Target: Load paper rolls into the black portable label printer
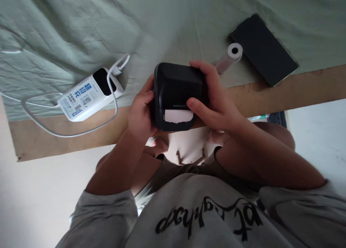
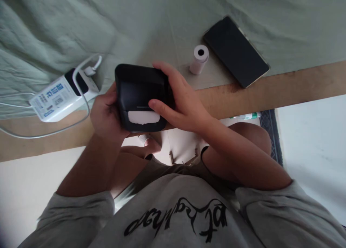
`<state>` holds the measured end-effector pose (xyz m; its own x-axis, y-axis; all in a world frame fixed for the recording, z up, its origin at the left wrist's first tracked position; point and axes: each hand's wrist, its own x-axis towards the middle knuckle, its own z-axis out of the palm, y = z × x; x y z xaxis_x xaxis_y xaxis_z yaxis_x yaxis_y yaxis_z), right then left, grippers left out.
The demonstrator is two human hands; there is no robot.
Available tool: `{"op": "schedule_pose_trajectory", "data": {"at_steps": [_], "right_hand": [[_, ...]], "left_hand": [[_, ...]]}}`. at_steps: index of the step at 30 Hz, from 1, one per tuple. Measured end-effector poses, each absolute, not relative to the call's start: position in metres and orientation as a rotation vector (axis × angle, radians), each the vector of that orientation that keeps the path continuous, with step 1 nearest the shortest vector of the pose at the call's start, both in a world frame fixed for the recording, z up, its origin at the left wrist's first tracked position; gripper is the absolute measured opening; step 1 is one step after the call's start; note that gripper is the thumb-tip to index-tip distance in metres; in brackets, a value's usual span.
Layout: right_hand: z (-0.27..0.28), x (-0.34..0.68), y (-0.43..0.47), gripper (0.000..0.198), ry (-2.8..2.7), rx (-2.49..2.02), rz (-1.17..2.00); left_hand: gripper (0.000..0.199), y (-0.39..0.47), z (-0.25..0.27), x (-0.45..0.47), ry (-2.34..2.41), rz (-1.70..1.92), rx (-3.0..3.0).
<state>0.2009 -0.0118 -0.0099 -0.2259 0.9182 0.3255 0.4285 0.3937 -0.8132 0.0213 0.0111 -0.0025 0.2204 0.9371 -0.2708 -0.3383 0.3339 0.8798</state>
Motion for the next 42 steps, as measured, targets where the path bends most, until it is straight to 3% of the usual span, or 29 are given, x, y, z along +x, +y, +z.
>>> {"op": "schedule_pose_trajectory", "data": {"at_steps": [13, 17, 20, 26, 30, 35, 38, 42], "right_hand": [[-0.013, 0.204, -0.011, 0.073, -1.901, -1.095, 0.787], [-0.006, 0.208, -0.01, 0.07, -1.903, -1.167, 0.572], [0.004, 0.211, -0.009, 0.061, -1.807, -1.257, 0.394], [0.029, 0.205, -0.009, 0.016, -1.537, -1.291, 0.451], [0.034, 0.198, -0.006, 0.017, -1.426, -1.267, 0.451], [0.03, 0.196, 0.0, 0.005, -1.842, -1.383, 0.188], [0.032, 0.194, 0.002, 0.015, -2.074, -1.518, 0.03], [0.038, 0.189, 0.001, 0.027, -2.185, -1.653, 0.136]], "left_hand": [[0.018, 0.017, -0.006, 0.018, 0.901, 1.06, 0.847], [0.018, 0.015, -0.005, 0.02, 0.849, 1.095, 0.762], [0.023, 0.013, -0.004, 0.022, 0.733, 1.111, 0.715], [0.025, 0.013, -0.008, 0.022, 0.802, 1.067, 0.85], [0.025, 0.014, -0.008, 0.021, 0.778, 1.077, 0.841], [0.03, 0.012, -0.006, 0.022, 0.769, 1.031, 0.848], [0.031, 0.011, -0.007, 0.021, 0.786, 1.035, 0.887], [0.032, 0.01, -0.008, 0.018, 0.82, 1.016, 0.912]]}}
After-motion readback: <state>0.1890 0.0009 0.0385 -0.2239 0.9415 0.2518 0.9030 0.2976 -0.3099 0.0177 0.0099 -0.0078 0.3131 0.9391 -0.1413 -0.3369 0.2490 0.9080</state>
